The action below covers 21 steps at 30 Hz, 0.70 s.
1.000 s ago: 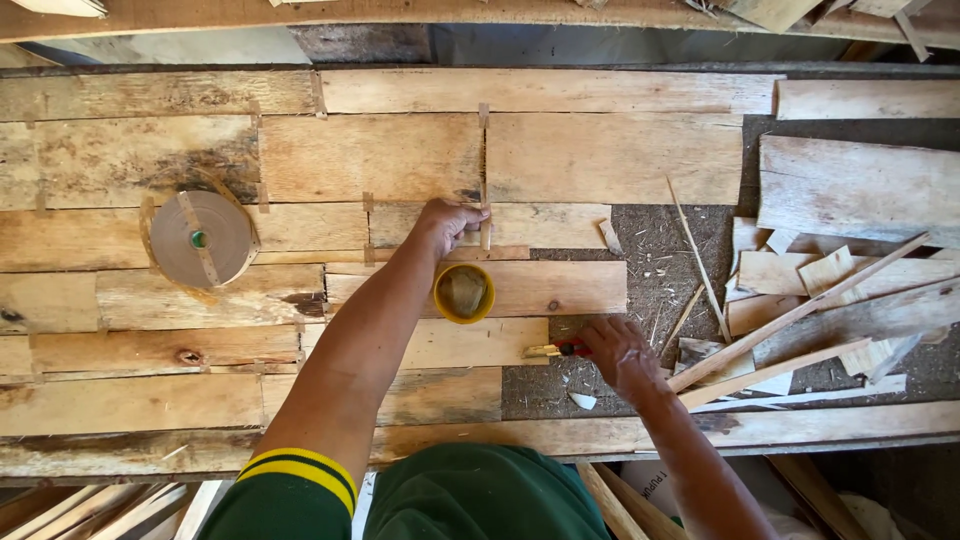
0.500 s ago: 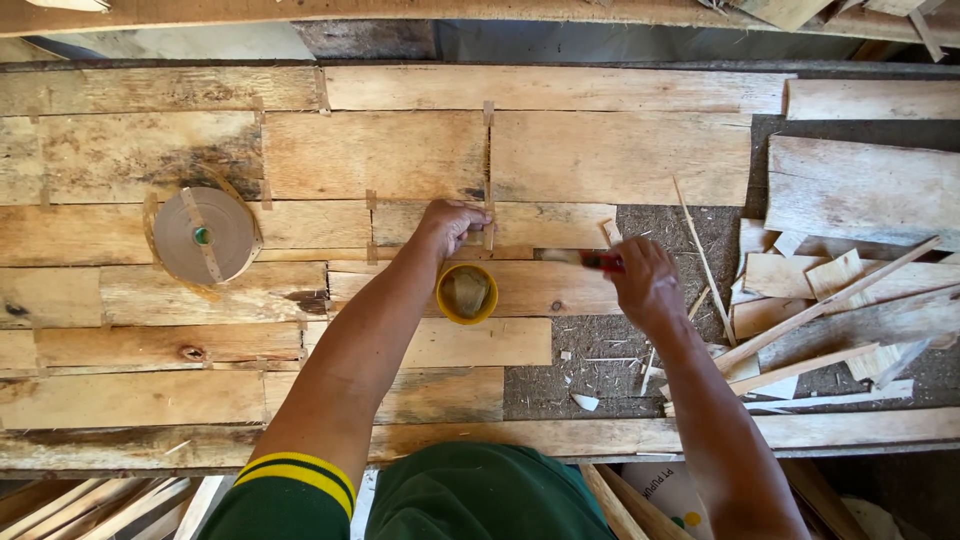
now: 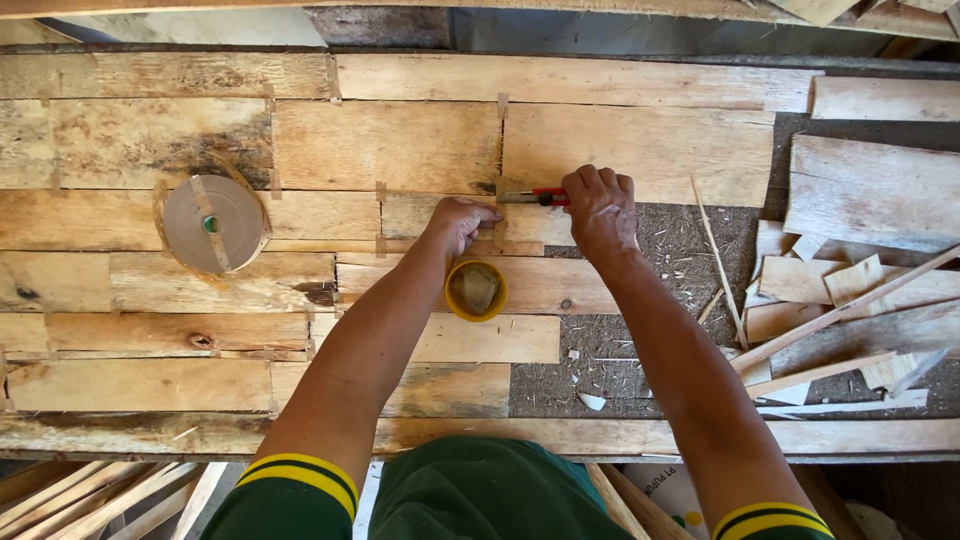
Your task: Patching gaps in a wood veneer surface using small wood scraps and adhesive.
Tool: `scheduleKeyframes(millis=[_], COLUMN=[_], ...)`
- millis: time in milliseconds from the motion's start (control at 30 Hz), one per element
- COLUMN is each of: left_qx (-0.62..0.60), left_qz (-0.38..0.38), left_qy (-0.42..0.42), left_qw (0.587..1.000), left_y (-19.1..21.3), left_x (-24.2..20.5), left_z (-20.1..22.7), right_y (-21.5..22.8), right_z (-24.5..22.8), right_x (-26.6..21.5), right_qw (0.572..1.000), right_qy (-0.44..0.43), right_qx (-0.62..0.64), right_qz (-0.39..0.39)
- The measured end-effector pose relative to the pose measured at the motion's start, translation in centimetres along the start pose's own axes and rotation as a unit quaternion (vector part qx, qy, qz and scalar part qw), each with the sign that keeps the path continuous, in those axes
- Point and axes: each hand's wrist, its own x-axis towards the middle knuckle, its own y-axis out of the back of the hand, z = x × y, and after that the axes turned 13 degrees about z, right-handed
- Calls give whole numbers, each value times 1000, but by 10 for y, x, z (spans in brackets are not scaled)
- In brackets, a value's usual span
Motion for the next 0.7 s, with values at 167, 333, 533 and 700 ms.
scheduleKeyframes(millis=[167,333,533,700], left_qx=[-16,-34,-12,17], left_qz=[-3,-12,2,-13], left_qy=[-4,-33,-48,-59], left_qw=[1000,999,999,998], left_y=[0,-4,0,1], left_x=[0,8,3,-16], left_z=[-1,-5,-1,11], right_y=[0,-7,-8,-27], right_z=[-2,-5,-13,-6], right_x=[2,2,7,7], right_qw=[1000,1000,999,989], right_qy=[18,7,-8,35], right_qx=[-12,-1,-9,-103], right_qz=[-6,-24,-40,-102])
